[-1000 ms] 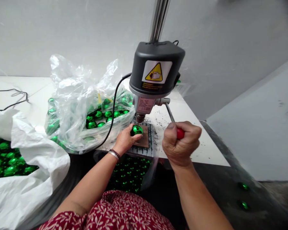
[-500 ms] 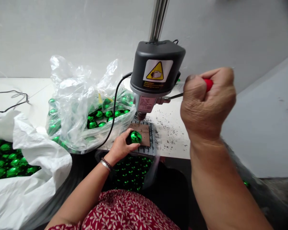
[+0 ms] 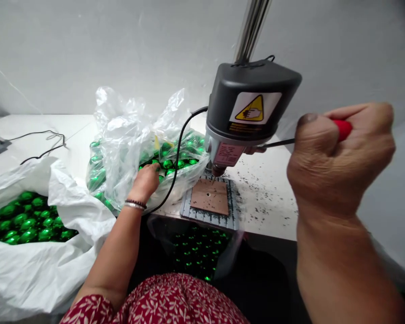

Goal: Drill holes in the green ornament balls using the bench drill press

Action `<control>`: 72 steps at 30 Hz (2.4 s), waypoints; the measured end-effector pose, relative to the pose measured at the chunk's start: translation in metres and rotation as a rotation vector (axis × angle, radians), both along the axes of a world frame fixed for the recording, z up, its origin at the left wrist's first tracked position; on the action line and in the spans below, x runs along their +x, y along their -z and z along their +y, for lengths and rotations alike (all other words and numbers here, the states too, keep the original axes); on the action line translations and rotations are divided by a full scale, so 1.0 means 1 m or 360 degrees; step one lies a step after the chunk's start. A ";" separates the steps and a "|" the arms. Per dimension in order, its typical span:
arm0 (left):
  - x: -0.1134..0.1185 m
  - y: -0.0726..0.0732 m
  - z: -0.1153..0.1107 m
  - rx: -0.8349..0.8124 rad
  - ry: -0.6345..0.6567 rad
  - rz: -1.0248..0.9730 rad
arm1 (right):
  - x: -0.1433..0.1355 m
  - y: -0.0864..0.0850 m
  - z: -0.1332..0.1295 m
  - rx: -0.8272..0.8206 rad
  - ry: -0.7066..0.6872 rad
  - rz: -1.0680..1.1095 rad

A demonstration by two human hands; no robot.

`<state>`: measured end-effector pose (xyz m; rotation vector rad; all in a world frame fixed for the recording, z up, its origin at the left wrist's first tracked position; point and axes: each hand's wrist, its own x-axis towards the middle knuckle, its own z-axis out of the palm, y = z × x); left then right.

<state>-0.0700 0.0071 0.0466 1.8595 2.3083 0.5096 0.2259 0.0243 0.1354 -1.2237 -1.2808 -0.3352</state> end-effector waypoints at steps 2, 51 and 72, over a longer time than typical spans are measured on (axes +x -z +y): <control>-0.009 0.005 0.011 -0.0368 -0.0030 0.0130 | 0.000 0.001 0.000 0.0011 -0.0017 -0.0014; 0.095 0.038 -0.035 -0.0692 -0.0036 -0.3570 | -0.003 0.004 -0.013 -0.0010 -0.0264 -0.0063; 0.086 0.052 0.001 -0.0065 0.0436 -0.1261 | -0.002 0.000 -0.016 -0.0015 -0.0336 -0.0097</control>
